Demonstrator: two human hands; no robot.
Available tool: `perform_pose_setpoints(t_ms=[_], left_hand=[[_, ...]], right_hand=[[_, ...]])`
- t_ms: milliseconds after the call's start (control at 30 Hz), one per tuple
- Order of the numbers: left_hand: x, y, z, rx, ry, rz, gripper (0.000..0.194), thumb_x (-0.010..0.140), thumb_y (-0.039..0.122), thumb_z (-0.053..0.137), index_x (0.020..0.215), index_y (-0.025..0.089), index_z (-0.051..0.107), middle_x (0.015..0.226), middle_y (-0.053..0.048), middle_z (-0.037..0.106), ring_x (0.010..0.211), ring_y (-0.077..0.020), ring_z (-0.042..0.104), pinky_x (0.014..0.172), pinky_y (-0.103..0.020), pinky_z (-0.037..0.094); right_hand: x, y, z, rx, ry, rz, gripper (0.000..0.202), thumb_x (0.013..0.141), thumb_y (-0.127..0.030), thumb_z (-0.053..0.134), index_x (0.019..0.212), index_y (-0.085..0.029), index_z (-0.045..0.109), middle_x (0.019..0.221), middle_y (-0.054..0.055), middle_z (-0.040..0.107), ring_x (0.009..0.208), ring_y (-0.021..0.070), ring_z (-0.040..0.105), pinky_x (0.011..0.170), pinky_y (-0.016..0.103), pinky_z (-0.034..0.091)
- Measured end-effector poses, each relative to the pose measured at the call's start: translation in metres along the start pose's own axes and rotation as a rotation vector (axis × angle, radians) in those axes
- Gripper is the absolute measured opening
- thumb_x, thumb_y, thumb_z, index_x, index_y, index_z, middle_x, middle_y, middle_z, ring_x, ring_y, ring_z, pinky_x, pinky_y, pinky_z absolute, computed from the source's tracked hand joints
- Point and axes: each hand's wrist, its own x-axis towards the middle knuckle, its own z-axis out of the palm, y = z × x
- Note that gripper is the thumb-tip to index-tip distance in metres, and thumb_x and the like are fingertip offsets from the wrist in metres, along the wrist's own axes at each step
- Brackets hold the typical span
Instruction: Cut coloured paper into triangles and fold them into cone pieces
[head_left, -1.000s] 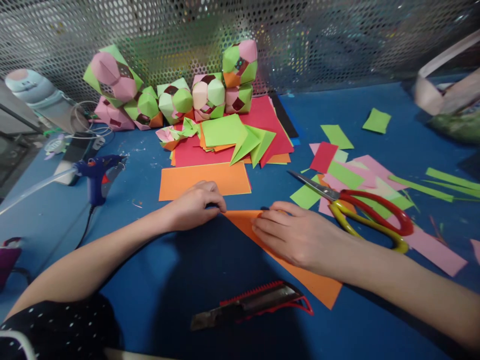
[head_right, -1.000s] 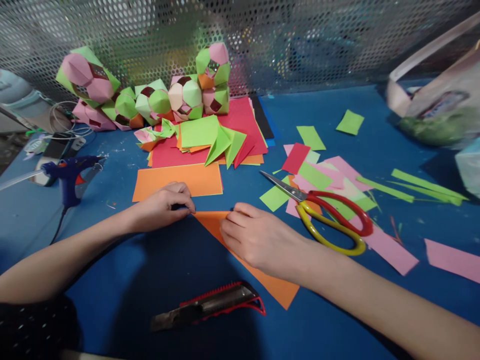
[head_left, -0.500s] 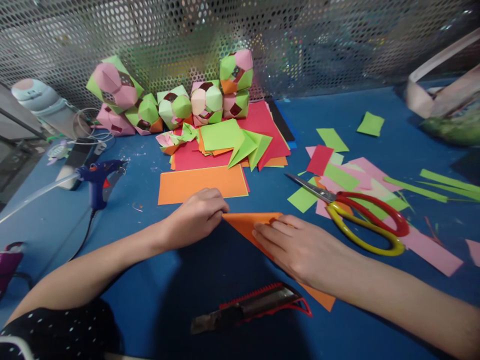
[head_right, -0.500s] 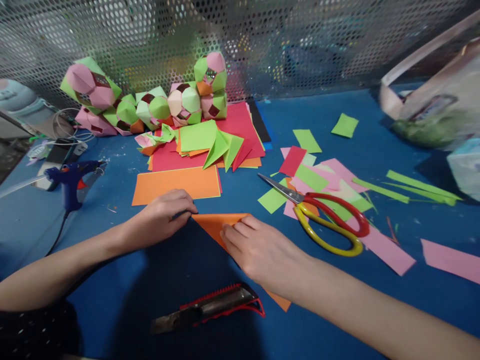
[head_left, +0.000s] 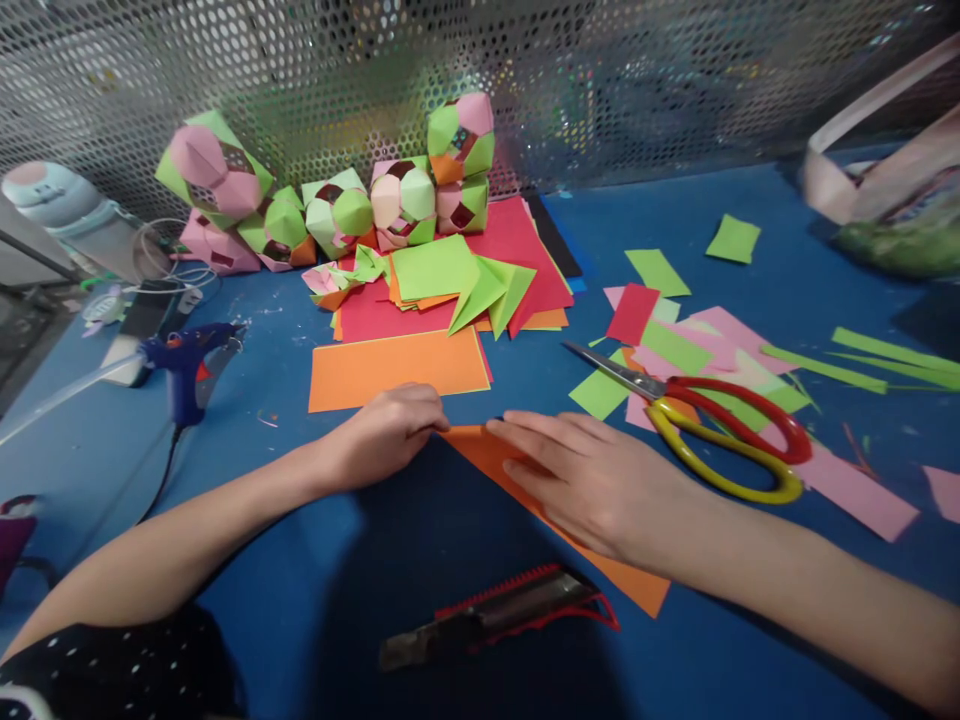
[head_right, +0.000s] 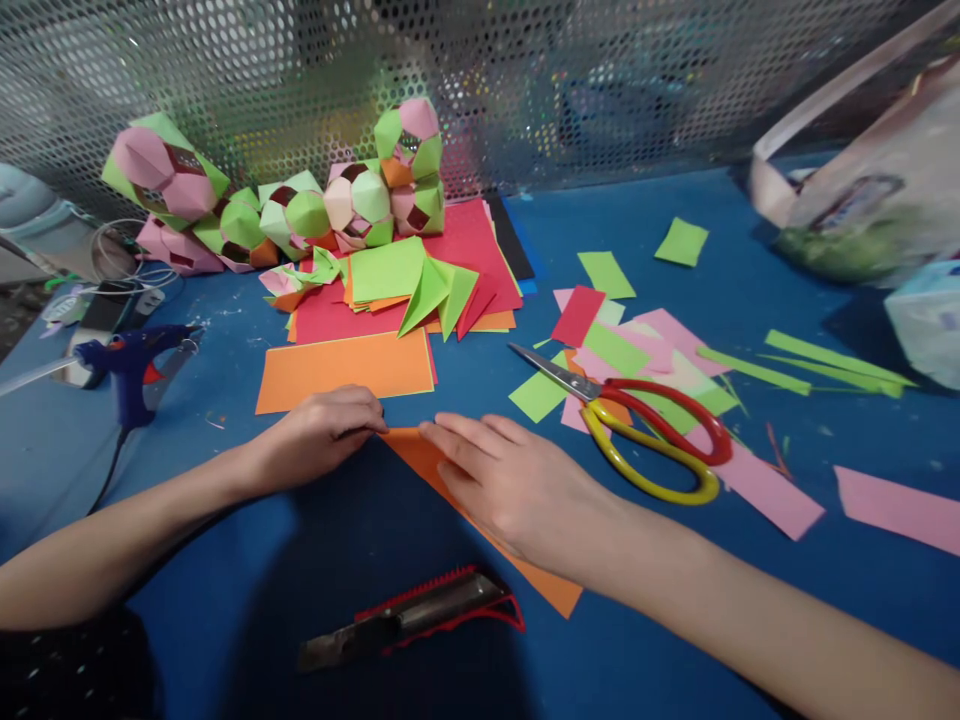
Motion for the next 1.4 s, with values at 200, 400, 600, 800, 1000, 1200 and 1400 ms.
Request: perform_pose_setpoints(t_ms=[200,400,600,800,1000,1200,1400], left_hand=[[0.001,0.000,-0.001,-0.018,-0.019,0.015,0.027,0.084,0.001,0.040,0.086,0.012,0.064,0.085,-0.009,0.063,0.084,-0.0150,0.058,0.076,-0.028,0.047],[0.001,0.000,-0.001,-0.047,-0.020,0.018,0.028,0.083,0.001,0.039,0.084,0.013,0.065,0.085,-0.008,0.063,0.083,-0.0147,0.058,0.076,-0.028,0.048],[0.001,0.000,-0.003,-0.043,-0.036,0.010,0.026,0.081,0.001,0.041,0.084,0.012,0.065,0.085,-0.008,0.064,0.084,-0.0149,0.058,0.076,-0.028,0.048],[0.002,0.002,-0.003,-0.052,-0.029,0.014,0.021,0.082,0.005,0.045,0.082,0.013,0.064,0.084,-0.007,0.063,0.082,-0.0146,0.058,0.075,-0.027,0.047],[-0.001,0.005,0.003,0.090,-0.007,0.058,0.018,0.086,0.013,0.048,0.077,0.013,0.063,0.082,-0.008,0.062,0.081,-0.0157,0.056,0.075,-0.029,0.047],[-0.004,0.021,0.013,0.326,0.006,0.186,0.029,0.092,0.016,0.038,0.081,0.010,0.064,0.091,-0.013,0.063,0.088,-0.0196,0.058,0.082,-0.034,0.049],[-0.009,0.033,0.027,0.303,0.006,0.268,0.025,0.093,0.022,0.042,0.091,0.010,0.064,0.091,-0.013,0.065,0.098,-0.0219,0.058,0.087,-0.037,0.050]], right_hand=[[0.000,0.004,0.003,0.168,0.001,0.090,0.026,0.088,-0.016,0.045,0.093,-0.013,0.070,0.125,0.021,0.058,0.119,0.0310,0.051,0.095,0.050,0.042],[0.002,0.005,0.005,0.163,0.024,0.084,0.027,0.089,-0.017,0.044,0.091,-0.014,0.071,0.121,0.019,0.062,0.112,0.0282,0.056,0.096,0.051,0.041],[0.003,0.005,0.003,0.133,0.023,0.056,0.026,0.088,-0.018,0.045,0.089,-0.013,0.071,0.121,0.019,0.062,0.109,0.0292,0.058,0.096,0.051,0.041],[0.003,0.006,0.003,0.104,0.018,0.041,0.022,0.086,-0.020,0.049,0.088,-0.015,0.070,0.120,0.018,0.063,0.109,0.0287,0.057,0.095,0.050,0.041],[0.003,0.006,0.002,0.090,0.007,0.037,0.021,0.086,-0.021,0.049,0.085,-0.015,0.070,0.120,0.018,0.062,0.110,0.0288,0.056,0.095,0.050,0.041],[0.003,0.006,0.003,0.079,0.006,0.016,0.022,0.087,-0.024,0.050,0.085,-0.015,0.070,0.119,0.019,0.063,0.110,0.0296,0.056,0.095,0.050,0.041],[0.003,0.006,0.002,0.102,0.015,0.016,0.022,0.089,-0.021,0.049,0.089,-0.015,0.070,0.122,0.019,0.061,0.115,0.0310,0.054,0.096,0.051,0.041]])
